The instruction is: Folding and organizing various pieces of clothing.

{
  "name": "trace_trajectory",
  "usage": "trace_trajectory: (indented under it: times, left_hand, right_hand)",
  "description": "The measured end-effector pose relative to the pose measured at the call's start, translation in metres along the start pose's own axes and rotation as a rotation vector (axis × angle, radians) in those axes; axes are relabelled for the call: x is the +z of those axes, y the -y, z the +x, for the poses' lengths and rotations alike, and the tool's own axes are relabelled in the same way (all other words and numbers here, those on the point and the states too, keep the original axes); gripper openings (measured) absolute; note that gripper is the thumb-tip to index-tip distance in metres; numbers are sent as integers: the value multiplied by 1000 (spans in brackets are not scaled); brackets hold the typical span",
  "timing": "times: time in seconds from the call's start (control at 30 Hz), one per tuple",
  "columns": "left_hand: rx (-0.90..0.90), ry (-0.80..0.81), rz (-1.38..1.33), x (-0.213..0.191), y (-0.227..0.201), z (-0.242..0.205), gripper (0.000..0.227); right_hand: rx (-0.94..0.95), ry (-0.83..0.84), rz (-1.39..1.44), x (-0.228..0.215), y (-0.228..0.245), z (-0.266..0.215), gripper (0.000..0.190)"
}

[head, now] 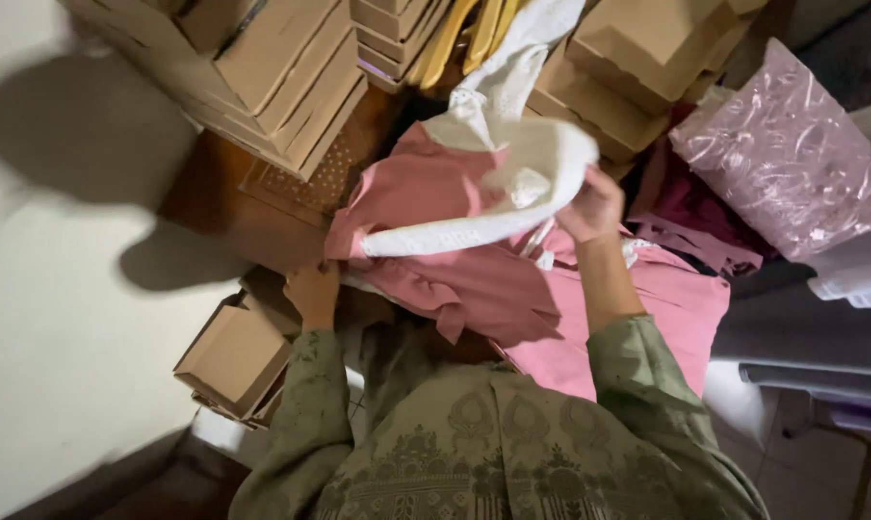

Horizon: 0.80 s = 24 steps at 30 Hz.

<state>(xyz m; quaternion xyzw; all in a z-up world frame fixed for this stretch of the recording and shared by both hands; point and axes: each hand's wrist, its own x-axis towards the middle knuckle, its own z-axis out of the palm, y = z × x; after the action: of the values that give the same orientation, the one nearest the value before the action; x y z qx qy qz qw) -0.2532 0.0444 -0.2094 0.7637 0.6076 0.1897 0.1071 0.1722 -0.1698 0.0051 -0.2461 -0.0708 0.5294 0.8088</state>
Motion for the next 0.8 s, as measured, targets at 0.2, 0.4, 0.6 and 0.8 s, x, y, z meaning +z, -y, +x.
trace_trajectory:
  times: [0.2, 0.4, 0.6, 0.8]
  left_hand:
    - [27, -62, -92, -14, -7, -5, 30]
    - [201, -80, -263, -63, -57, -3, 50]
    - [695, 118, -298, -63, -129, 11, 73]
    - [683, 301, -170, -54, -123, 29, 20]
  right_hand:
    - [-297, 111, -221, -71, 25, -101, 71]
    - [-245, -359, 83, -143, -9, -172, 67]
    - [-321, -461, -71, -148, 0, -121, 62]
    - [-566, -759, -395, -69, 51, -111, 50]
